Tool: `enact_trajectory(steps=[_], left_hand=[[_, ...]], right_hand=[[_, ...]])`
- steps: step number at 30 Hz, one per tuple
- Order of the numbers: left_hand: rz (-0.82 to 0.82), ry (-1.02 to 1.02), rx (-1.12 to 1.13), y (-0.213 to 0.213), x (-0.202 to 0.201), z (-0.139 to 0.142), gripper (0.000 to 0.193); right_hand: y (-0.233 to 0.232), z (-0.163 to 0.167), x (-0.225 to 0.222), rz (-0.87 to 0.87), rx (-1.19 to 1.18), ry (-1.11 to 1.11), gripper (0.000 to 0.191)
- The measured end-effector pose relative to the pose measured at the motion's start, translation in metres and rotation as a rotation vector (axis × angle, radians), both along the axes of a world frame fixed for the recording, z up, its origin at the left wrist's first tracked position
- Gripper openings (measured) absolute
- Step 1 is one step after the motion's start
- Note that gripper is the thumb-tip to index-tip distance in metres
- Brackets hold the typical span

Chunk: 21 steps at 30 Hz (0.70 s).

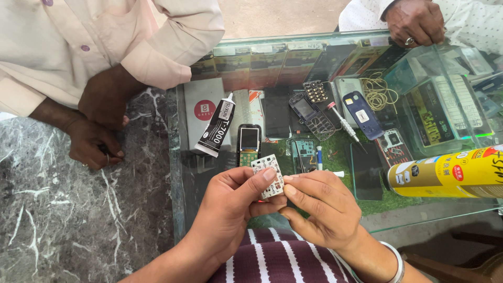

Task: The person applies adhesive from a glue tube onto a small keypad sticker sheet, spreads it, and presses the sticker onto the keypad of a disassembled feature phone. They then align the keypad, reattach the phone's front cover, and press the keys to seat the assembly.

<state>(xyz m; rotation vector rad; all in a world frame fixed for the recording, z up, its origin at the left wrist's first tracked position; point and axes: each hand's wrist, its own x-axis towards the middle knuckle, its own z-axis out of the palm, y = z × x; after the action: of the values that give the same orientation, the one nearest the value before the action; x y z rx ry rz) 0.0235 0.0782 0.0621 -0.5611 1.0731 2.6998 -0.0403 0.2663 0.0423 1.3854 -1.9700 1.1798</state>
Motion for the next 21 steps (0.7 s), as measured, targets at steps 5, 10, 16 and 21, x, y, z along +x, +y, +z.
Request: enact_trajectory(steps=[5,10,16,21], left_hand=[[0.017,0.05,-0.036,0.0011,-0.0006,-0.0004,0.02],[0.024,0.066,-0.104,0.0033,-0.0002,-0.0006,0.02],[0.017,0.074,-0.139,0.0028,0.0,0.0021,0.02],[0.043,0.061,-0.134,0.0023,-0.0014,0.0014,0.02]], right_hand=[[0.0018,-0.0005,0.0026,-0.049,-0.022,-0.015,0.039],[0.0026,-0.0009,0.0059,-0.11,-0.045,-0.034,0.04],[0.0024,0.0007,0.0055,-0.103,0.009,-0.009,0.043],[0.0037,0.0006,0.0051,-0.089,-0.044,-0.101,0.04]])
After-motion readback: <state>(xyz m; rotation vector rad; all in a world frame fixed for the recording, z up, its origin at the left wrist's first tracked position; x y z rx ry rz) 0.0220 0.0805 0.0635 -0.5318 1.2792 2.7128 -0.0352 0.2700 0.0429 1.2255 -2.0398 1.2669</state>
